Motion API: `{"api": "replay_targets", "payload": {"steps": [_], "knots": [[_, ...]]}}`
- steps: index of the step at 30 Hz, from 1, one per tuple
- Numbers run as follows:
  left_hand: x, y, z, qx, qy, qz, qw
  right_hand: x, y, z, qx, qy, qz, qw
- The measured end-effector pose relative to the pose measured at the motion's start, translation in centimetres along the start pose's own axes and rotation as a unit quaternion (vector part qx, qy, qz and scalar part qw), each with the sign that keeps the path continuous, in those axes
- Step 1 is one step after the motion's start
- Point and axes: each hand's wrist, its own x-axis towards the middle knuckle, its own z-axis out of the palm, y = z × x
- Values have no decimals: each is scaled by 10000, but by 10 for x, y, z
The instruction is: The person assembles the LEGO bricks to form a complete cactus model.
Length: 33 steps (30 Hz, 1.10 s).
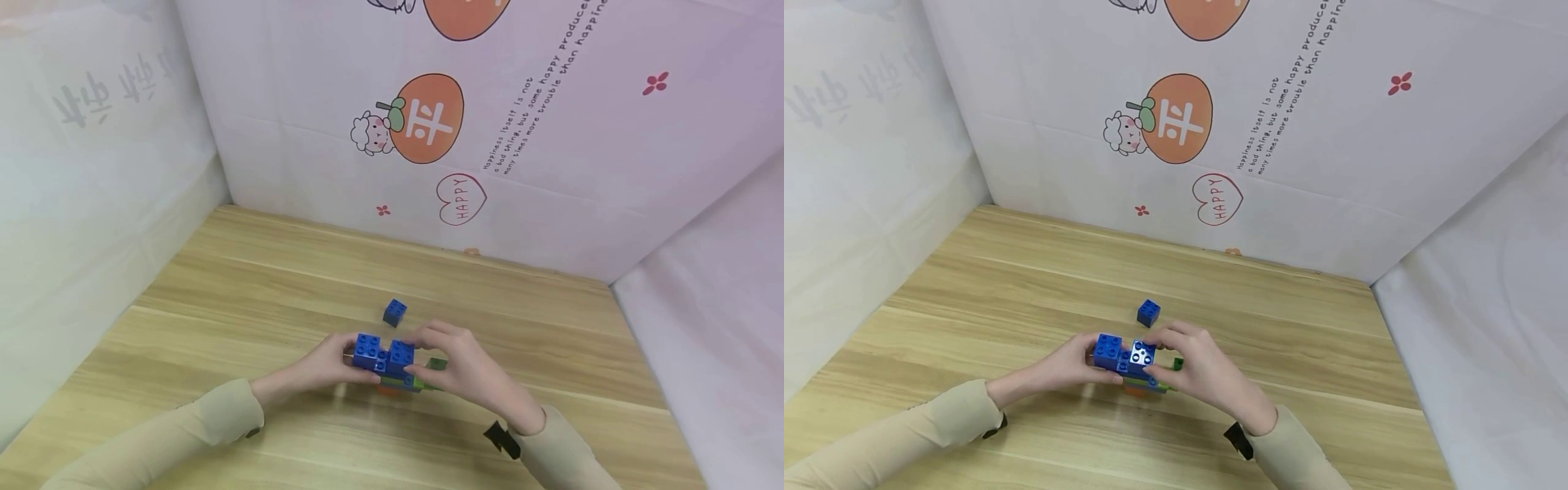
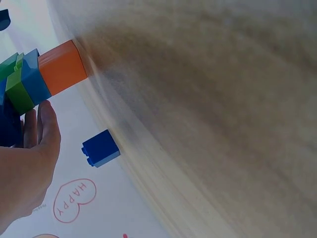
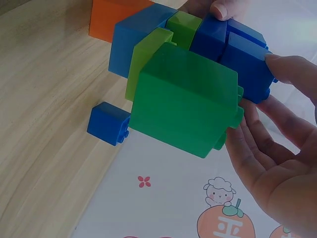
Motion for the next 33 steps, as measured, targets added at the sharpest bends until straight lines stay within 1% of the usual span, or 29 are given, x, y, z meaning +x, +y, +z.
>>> {"api": "replay_targets", "payload": {"steps": [10, 18, 23, 33], "knots": [[-1, 1, 0, 18, -5, -21, 10000, 3, -2, 1, -4, -9, 4, 10000], [1, -3, -1, 77, -30, 36, 10000, 3, -2, 3, -35, 36, 145, 9999], [2, -1, 0, 139, -30, 14, 9999, 2, 0, 3, -17, 40, 221, 9997], [1, 2, 0, 145, 1, -17, 9999, 2, 1, 3, 43, 65, 119, 9999]]}}
